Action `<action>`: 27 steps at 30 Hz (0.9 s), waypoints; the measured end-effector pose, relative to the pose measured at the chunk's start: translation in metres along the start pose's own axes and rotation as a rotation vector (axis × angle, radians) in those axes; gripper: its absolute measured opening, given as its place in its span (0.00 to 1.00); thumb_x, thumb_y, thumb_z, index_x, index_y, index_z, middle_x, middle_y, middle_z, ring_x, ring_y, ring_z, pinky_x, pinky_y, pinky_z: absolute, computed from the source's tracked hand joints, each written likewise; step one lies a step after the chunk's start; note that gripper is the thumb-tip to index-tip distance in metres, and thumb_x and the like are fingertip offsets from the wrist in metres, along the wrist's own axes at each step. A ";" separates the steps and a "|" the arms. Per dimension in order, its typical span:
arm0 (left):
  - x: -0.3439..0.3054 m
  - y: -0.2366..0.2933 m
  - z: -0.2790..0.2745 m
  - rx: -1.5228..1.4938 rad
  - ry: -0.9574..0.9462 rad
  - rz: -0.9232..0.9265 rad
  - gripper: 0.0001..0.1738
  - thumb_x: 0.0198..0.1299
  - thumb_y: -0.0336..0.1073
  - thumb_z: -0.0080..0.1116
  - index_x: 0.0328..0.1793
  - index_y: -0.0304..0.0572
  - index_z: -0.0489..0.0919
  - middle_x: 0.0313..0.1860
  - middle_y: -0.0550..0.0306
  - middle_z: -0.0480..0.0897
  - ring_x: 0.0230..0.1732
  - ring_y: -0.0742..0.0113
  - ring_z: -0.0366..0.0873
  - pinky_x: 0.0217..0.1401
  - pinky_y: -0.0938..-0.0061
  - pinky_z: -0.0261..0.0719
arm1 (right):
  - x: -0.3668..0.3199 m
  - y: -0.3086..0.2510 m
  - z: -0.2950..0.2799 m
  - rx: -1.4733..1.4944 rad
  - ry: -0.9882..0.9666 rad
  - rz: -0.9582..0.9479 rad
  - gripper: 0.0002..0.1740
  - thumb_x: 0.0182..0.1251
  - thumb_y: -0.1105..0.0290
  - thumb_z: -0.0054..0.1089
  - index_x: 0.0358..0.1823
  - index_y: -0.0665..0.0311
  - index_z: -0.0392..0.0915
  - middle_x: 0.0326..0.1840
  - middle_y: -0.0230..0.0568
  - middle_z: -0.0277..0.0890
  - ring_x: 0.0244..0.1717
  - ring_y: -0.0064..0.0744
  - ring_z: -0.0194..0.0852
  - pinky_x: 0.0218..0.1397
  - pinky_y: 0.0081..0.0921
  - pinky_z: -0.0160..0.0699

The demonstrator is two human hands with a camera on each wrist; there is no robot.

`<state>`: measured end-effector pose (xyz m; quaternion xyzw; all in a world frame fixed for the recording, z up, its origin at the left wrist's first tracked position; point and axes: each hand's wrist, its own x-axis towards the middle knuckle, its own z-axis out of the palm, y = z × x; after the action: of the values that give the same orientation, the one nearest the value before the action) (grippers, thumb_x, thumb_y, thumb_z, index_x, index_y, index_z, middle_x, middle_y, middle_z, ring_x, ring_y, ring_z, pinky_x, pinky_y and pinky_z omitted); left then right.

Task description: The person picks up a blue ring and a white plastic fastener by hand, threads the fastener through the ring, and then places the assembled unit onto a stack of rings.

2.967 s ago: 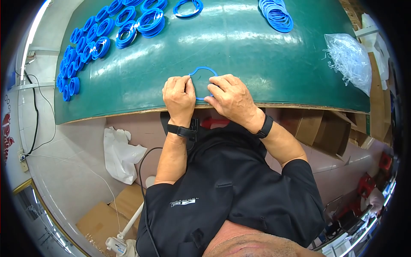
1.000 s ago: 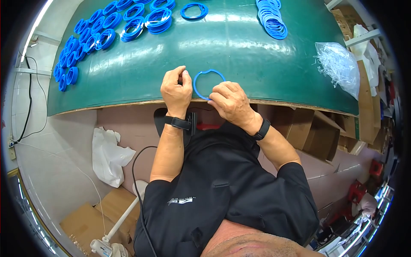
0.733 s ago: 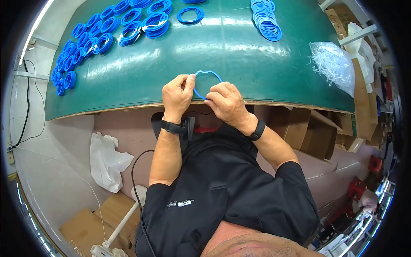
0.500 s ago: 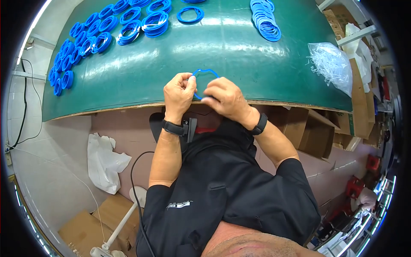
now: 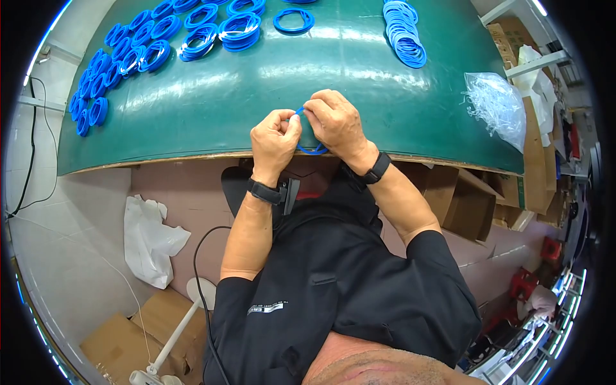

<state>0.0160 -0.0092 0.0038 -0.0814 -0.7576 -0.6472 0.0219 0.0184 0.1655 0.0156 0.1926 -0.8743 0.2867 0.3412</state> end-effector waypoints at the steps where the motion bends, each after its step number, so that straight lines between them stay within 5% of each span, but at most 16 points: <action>1: 0.000 0.000 0.000 0.010 0.000 0.001 0.07 0.76 0.31 0.70 0.50 0.33 0.90 0.26 0.67 0.85 0.26 0.84 0.78 0.30 0.81 0.74 | 0.000 0.000 0.002 -0.004 0.005 -0.001 0.11 0.58 0.80 0.77 0.41 0.62 0.86 0.44 0.41 0.84 0.45 0.47 0.86 0.47 0.40 0.87; 27: -0.001 -0.005 0.003 -0.005 0.045 0.027 0.05 0.72 0.30 0.72 0.47 0.35 0.90 0.20 0.63 0.82 0.23 0.82 0.75 0.28 0.77 0.75 | 0.001 -0.002 0.000 -0.042 -0.112 -0.026 0.11 0.62 0.82 0.70 0.44 0.64 0.80 0.47 0.46 0.79 0.47 0.51 0.84 0.50 0.42 0.85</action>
<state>0.0164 -0.0067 -0.0020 -0.0771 -0.7542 -0.6503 0.0476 0.0185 0.1640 0.0168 0.2123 -0.8952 0.2526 0.2995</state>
